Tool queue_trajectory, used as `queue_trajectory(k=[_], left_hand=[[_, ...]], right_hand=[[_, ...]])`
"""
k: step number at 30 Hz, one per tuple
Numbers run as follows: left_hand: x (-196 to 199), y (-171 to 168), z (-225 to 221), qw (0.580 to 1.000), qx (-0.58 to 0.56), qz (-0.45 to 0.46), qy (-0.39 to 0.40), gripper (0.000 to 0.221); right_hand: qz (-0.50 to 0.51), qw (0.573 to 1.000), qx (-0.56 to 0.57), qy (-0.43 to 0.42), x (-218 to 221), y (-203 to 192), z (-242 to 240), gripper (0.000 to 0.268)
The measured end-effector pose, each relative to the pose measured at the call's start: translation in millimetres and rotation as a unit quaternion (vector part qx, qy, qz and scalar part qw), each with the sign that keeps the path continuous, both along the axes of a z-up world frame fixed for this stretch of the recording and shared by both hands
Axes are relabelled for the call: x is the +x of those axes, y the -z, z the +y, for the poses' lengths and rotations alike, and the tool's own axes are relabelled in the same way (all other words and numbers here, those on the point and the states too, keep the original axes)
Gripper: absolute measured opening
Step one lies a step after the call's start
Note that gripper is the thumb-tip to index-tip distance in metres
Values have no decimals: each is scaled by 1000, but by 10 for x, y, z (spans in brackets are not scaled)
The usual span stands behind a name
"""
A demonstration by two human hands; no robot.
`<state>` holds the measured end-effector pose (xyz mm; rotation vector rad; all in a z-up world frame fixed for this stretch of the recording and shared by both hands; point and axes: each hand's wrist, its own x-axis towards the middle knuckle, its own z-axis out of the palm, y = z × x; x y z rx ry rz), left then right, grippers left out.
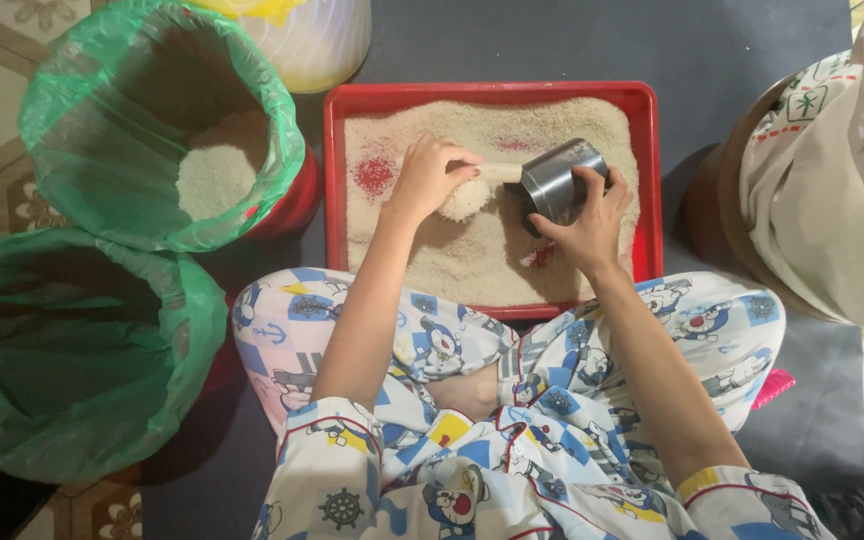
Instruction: Packaging grains by scooping them from a large sack into a tray and then into smaller green bags using a metal cup.
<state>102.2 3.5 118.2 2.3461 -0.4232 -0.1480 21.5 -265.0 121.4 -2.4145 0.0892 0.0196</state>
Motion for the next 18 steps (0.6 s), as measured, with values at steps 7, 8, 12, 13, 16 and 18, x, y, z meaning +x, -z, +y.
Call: queue_trajectory(k=[7,8,12,13,16,18], left_hand=[[-25,-30,12,1000,19,15,6,12],[-24,-29,18,999,26,16,12,12],[-58,-117,31,999,27,25,19,11],[-64,-142,32,999,27,24,20,11],[-95,-181,44,999,33,33,22,12],[-98,-156,47,997,43,58,26,12]], right_hand=[[3,1000,-4,8,14,-7,1,92],[3,1000,-4,7,14,-7,-1,92],[-6,1000,-5,4,9,-2,-5,92],[-6,1000,-5,4,14,-1,-7,92],[-6,1000,-9,5,8,-13,1,93],[4,1000,-3,6,10,-46,11,91]])
